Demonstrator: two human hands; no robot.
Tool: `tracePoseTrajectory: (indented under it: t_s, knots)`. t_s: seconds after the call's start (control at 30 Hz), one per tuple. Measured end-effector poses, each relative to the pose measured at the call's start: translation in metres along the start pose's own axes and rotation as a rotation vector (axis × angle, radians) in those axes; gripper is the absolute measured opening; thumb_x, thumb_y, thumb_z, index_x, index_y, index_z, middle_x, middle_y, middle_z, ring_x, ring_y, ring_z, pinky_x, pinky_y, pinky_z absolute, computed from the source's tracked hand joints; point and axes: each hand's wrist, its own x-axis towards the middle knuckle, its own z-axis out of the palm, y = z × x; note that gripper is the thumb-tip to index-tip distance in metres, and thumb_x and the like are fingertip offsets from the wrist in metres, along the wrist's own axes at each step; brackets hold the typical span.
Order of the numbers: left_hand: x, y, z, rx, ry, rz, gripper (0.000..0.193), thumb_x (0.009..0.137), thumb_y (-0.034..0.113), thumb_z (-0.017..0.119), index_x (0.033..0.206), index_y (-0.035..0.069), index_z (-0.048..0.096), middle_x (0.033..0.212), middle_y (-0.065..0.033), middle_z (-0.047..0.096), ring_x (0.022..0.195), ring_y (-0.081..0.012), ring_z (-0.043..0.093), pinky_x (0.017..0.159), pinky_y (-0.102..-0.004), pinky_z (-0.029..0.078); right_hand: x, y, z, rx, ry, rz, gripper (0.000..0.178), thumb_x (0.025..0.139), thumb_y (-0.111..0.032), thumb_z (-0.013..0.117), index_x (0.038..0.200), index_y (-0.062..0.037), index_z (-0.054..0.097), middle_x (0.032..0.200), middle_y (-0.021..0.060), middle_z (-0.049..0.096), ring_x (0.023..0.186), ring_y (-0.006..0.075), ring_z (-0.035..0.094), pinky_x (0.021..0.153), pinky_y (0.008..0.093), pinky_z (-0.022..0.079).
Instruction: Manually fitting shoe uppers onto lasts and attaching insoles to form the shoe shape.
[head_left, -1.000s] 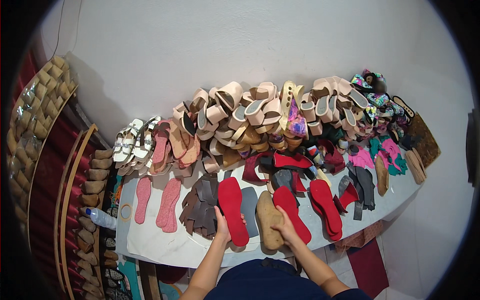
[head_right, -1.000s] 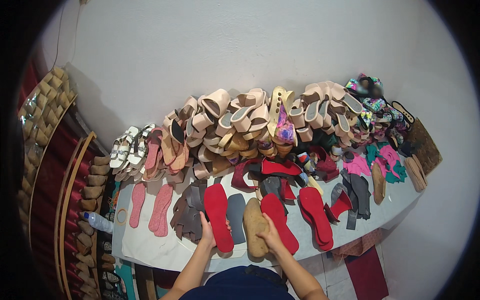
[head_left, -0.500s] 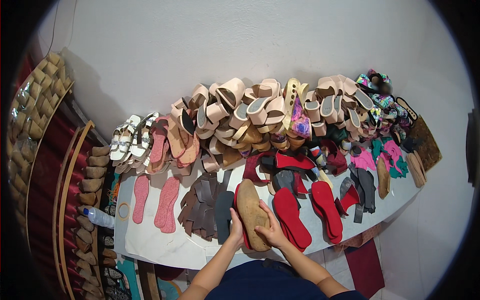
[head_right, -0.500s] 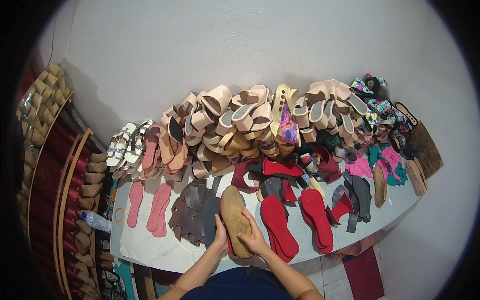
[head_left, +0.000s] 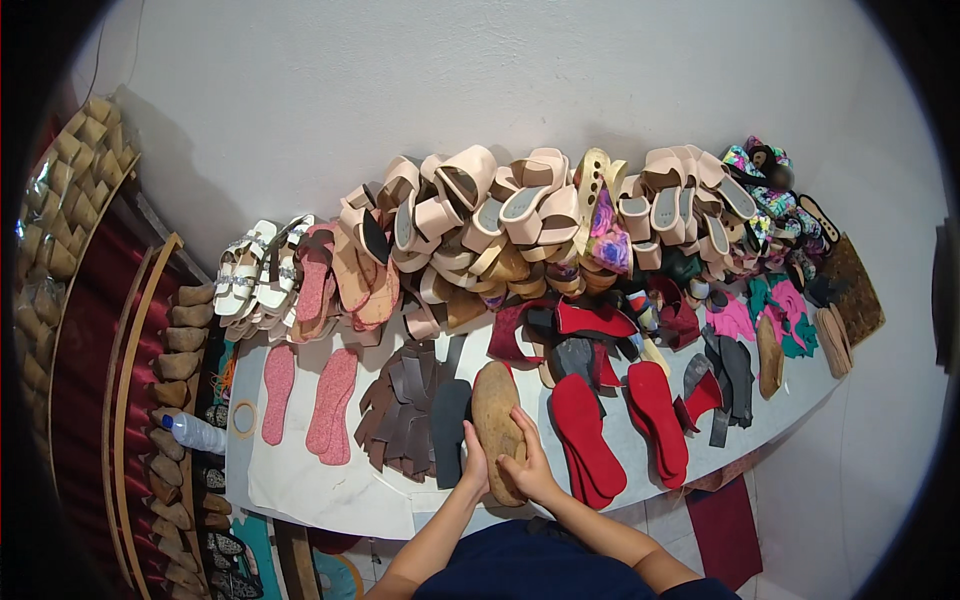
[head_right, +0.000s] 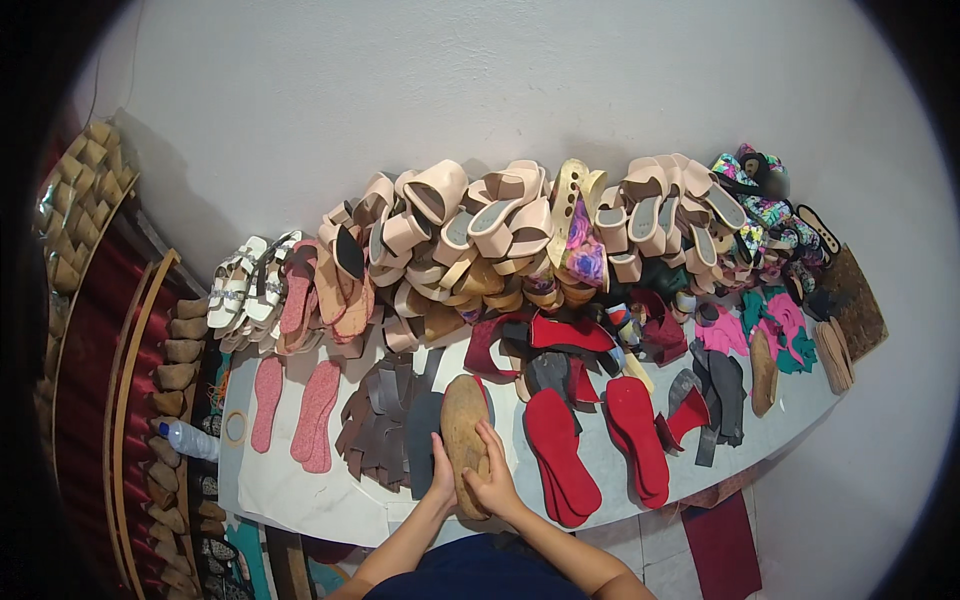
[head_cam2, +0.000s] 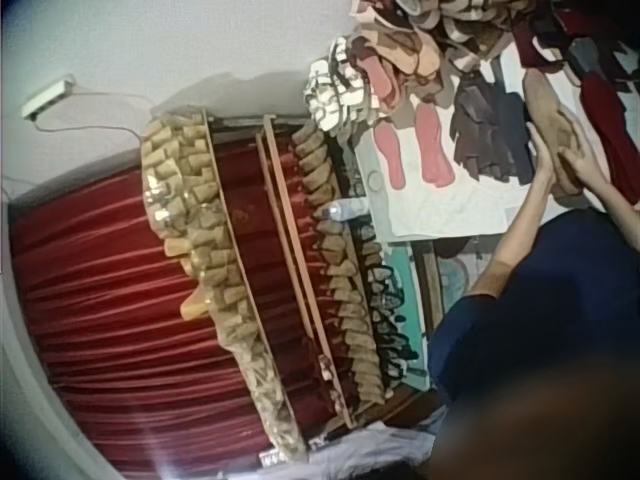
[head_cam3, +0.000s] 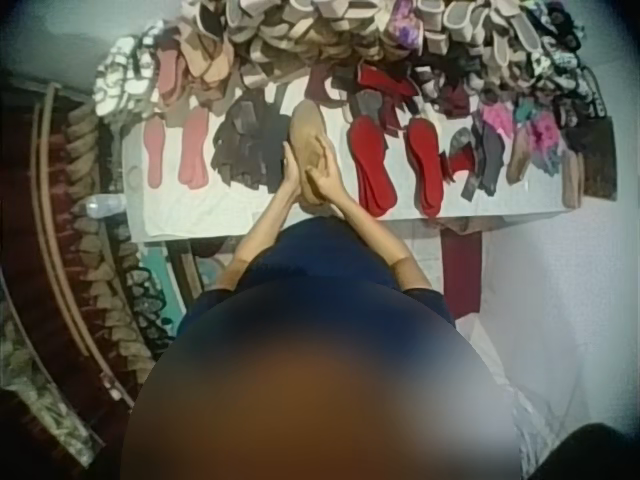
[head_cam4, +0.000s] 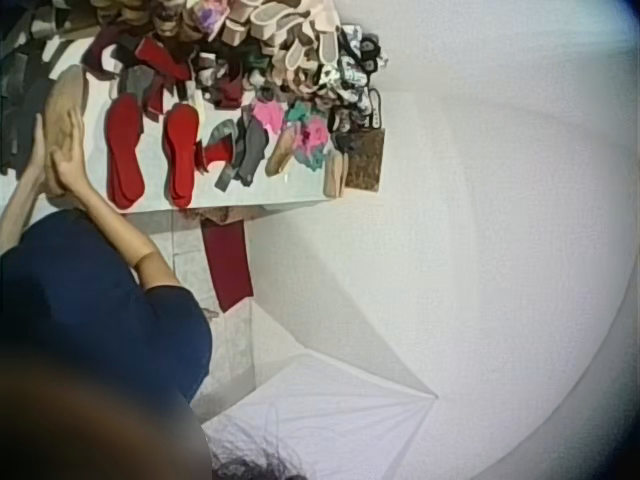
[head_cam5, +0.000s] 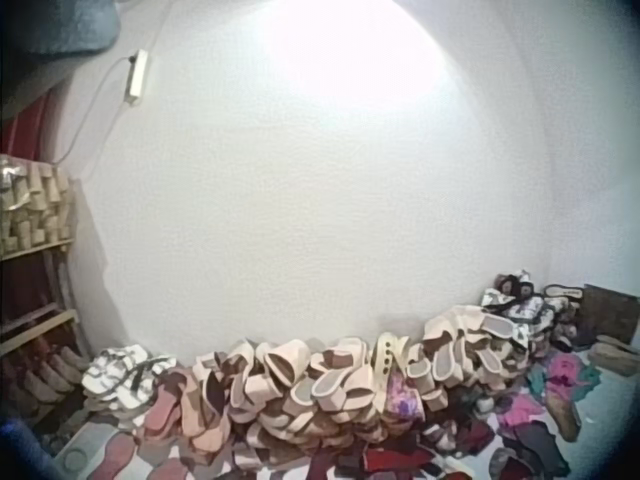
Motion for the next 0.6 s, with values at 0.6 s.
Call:
tracePoseTrajectory:
  t_s: [0.6]
  knots:
    - [0.002,0.008,-0.017,-0.060,-0.035,-0.119,0.085,0.076,0.072,0.014,0.108,0.002,0.047,0.083,-0.0156,0.055,0.073,-0.0249,0.056,0.064,-0.0354,0.048,0.187,0.103,-0.045,-0.356,0.298,0.166,0.037,0.083,-0.025,0.052,0.109,0.0015,0.051,0.099,0.0156,0.059,0.087,0.0224,0.058,0.078,0.0287,0.044]
